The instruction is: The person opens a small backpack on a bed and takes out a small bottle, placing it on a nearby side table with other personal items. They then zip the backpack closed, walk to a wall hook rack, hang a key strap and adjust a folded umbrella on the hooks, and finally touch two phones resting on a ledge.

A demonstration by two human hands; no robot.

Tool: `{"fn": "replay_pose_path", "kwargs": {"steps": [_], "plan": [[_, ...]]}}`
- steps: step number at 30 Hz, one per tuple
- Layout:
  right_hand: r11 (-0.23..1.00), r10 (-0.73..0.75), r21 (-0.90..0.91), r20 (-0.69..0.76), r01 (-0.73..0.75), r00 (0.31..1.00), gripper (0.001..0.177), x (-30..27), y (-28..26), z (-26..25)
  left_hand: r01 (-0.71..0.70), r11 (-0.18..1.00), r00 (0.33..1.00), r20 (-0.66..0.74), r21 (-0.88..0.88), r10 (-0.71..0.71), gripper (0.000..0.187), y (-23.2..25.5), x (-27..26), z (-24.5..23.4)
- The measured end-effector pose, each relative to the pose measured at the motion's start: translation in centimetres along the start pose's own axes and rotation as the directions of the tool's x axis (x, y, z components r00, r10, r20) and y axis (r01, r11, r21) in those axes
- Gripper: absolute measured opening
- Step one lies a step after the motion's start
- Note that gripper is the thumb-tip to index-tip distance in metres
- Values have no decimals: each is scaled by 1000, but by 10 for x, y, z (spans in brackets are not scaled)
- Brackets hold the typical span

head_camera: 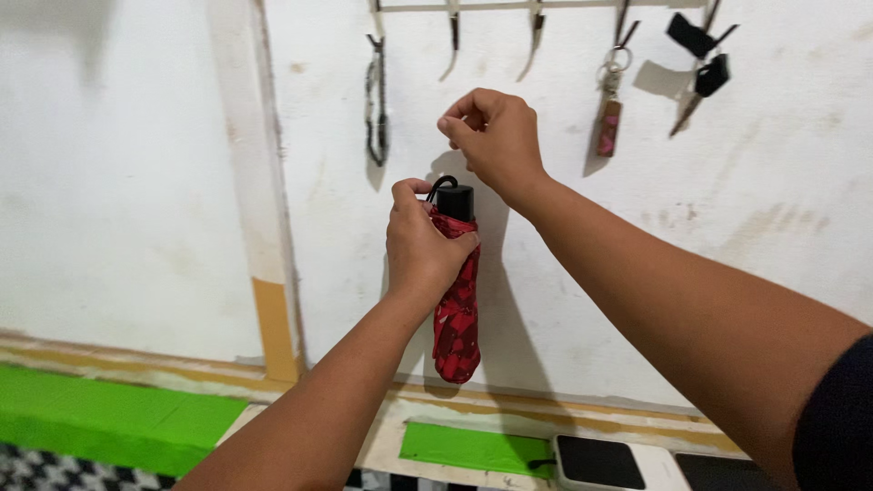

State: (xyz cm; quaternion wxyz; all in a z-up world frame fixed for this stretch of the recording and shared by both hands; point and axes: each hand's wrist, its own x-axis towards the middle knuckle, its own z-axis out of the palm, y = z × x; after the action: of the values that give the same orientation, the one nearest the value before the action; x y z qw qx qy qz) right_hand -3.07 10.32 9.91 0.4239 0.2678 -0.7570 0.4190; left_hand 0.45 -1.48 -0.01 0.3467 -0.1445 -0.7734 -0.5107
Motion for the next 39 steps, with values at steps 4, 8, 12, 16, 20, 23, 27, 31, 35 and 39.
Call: {"fn": "replay_pose_path", "kwargs": {"steps": [4, 8, 12, 16, 20, 23, 27, 31, 35, 39], "plan": [[997, 29, 64, 15, -30, 999, 15, 14, -8, 29, -40, 999, 996, -84, 13, 41, 80, -9, -4, -22], [995, 33, 90, -43, -29, 999, 13, 38, -17, 54, -80, 996, 986, -140, 49, 87, 79, -17, -9, -46], [991, 130, 33, -83, -128, 988, 19, 57, -26, 69, -87, 991, 980, -171, 98, 102, 79, -26, -12, -72], [990, 144, -5, -79, -144, 986, 23, 62, -23, 81, -83, 990, 971, -214, 117, 106, 78, -35, -17, -92], [997, 55, -51, -149, -64, 987, 18, 65, -19, 91, -82, 984, 966, -231, 159, 118, 79, -41, -21, -108], [994, 104, 33, -131, -101, 986, 20, 67, -20, 92, -77, 983, 966, -230, 169, 116, 79, -45, -25, -116], [994, 92, -37, -228, -103, 969, 15, 66, -21, 94, -100, 980, 952, -270, 171, 144, 79, -49, -32, -124], [995, 100, 22, -252, -97, 962, 18, 66, -18, 95, -51, 983, 966, -240, 178, 93, 79, -51, -41, -127], [986, 163, 74, -219, -150, 962, 17, 69, -17, 95, -34, 985, 972, -222, 170, 72, 79, -51, -46, -126], [993, 120, 5, -204, -122, 972, 19, 66, -23, 91, -22, 986, 974, -219, 168, 59, 79, -52, -49, -122]]}}
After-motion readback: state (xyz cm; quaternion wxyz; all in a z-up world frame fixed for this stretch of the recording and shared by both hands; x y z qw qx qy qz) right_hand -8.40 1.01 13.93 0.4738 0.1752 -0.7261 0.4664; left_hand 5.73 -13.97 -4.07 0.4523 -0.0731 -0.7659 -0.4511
